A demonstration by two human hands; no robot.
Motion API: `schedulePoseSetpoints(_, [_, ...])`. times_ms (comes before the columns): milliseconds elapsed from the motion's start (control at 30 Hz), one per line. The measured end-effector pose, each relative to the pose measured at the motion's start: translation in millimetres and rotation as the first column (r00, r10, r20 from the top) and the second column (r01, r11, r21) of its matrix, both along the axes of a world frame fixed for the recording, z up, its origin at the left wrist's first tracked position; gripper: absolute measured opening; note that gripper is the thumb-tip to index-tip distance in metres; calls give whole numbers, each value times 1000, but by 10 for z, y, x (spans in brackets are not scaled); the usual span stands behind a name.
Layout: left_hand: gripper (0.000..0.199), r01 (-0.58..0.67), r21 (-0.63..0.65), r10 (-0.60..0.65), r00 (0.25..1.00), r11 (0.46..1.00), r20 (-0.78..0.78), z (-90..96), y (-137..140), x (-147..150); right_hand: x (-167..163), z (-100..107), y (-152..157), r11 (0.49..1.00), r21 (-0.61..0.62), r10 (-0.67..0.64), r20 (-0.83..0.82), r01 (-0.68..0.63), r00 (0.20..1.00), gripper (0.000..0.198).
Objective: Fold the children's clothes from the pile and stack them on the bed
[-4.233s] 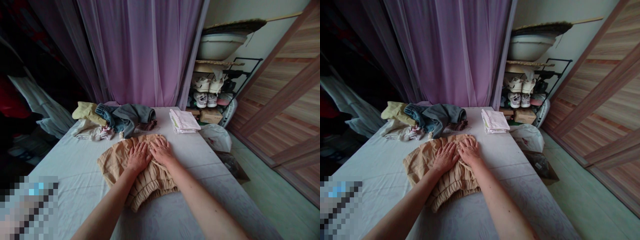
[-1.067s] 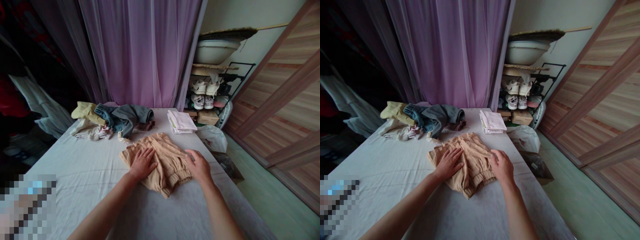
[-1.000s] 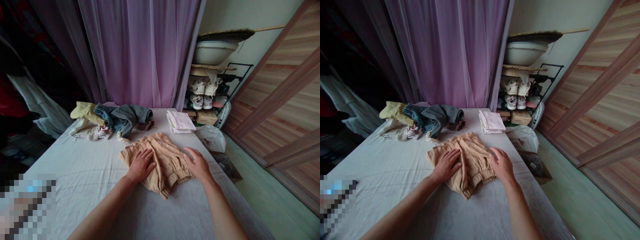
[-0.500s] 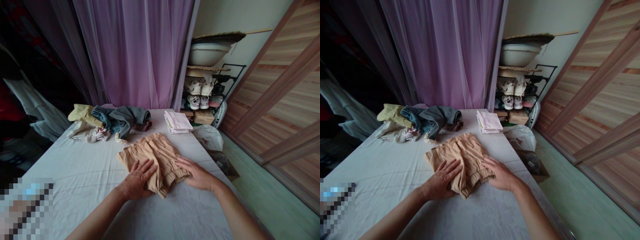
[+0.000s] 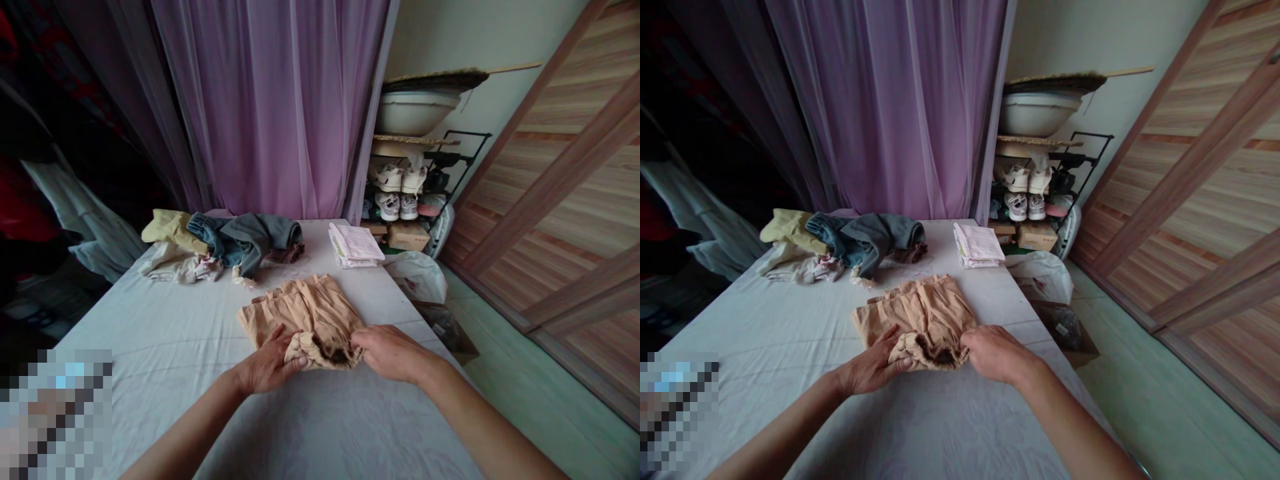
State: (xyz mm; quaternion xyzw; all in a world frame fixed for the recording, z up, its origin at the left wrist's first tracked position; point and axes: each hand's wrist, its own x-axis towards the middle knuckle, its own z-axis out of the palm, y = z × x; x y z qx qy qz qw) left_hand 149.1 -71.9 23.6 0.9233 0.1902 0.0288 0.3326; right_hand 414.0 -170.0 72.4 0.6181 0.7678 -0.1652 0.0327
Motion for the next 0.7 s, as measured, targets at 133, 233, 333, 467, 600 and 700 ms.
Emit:
schedulePoseSetpoints(133, [55, -63, -254, 71, 997, 965, 22, 154, -186, -238, -147, 465, 44, 978, -187, 102, 24, -96, 994, 31])
schedulePoseSetpoints(233, [65, -182, -486, 206, 979, 855, -4, 150, -211, -345, -149, 676, 335, 950, -287, 129, 2, -123, 992, 29])
schedulePoseSetpoints(333, [71, -310, -633, 408, 913, 710, 10, 116, -87, -334, -79, 712, 802, 939, -334, 55, -77, -78, 995, 20])
schedulePoseSetpoints(467, [69, -508, -682, 695, 719, 526, 1, 39, 161, -216, -29, 459, 1402, 973, -173, -186, -196, 153, 963, 12])
schedulePoseSetpoints(600, [68, -630, -644, 824, 566, 434, 2, -162, 330, -180, -88, 1, 1672, 953, -33, -301, -258, 303, 918, 22])
schedulePoseSetpoints(700, [64, -696, -549, 858, 508, 463, 79, -316, 396, -235, -132, -269, 1623, 910, 23, -392, -275, 413, 878, 40])
